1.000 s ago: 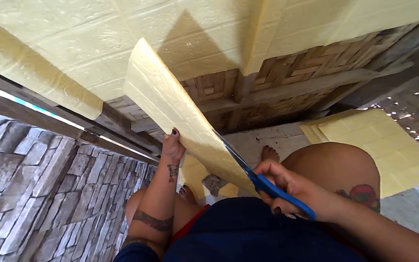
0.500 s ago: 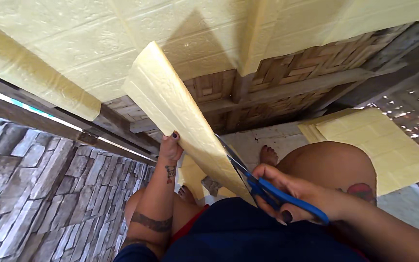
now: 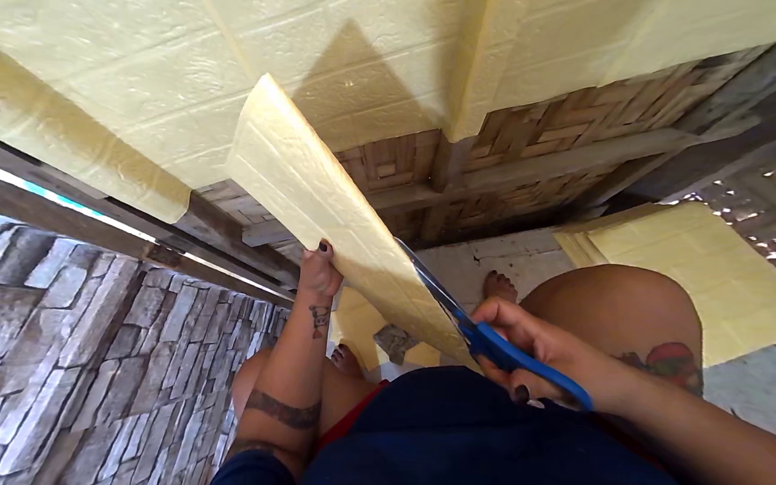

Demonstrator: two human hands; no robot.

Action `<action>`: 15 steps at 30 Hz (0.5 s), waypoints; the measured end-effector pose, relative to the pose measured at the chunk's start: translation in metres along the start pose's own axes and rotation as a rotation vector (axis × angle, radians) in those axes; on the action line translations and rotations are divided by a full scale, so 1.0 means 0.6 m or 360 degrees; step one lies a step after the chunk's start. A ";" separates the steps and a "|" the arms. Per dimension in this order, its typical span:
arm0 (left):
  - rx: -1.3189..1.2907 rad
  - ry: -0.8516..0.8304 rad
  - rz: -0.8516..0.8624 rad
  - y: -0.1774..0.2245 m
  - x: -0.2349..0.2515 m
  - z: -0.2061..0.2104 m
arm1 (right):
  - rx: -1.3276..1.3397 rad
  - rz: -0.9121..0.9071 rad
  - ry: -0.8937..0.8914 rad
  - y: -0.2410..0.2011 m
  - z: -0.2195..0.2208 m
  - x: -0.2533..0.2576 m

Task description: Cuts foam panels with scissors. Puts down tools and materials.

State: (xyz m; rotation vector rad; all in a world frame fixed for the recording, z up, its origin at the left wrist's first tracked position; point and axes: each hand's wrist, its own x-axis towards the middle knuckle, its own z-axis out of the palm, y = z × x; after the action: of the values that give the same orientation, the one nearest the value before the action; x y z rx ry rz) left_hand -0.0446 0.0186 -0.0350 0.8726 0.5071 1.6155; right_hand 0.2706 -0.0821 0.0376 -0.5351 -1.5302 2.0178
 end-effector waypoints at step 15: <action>0.0086 0.0150 -0.0081 -0.001 -0.001 0.004 | -0.0102 0.0085 0.0102 -0.004 -0.002 -0.003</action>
State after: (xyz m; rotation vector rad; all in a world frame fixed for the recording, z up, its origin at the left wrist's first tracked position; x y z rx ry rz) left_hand -0.0423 0.0177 -0.0342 0.8199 0.6371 1.6079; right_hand 0.2729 -0.0820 0.0398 -0.6662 -1.5618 1.9767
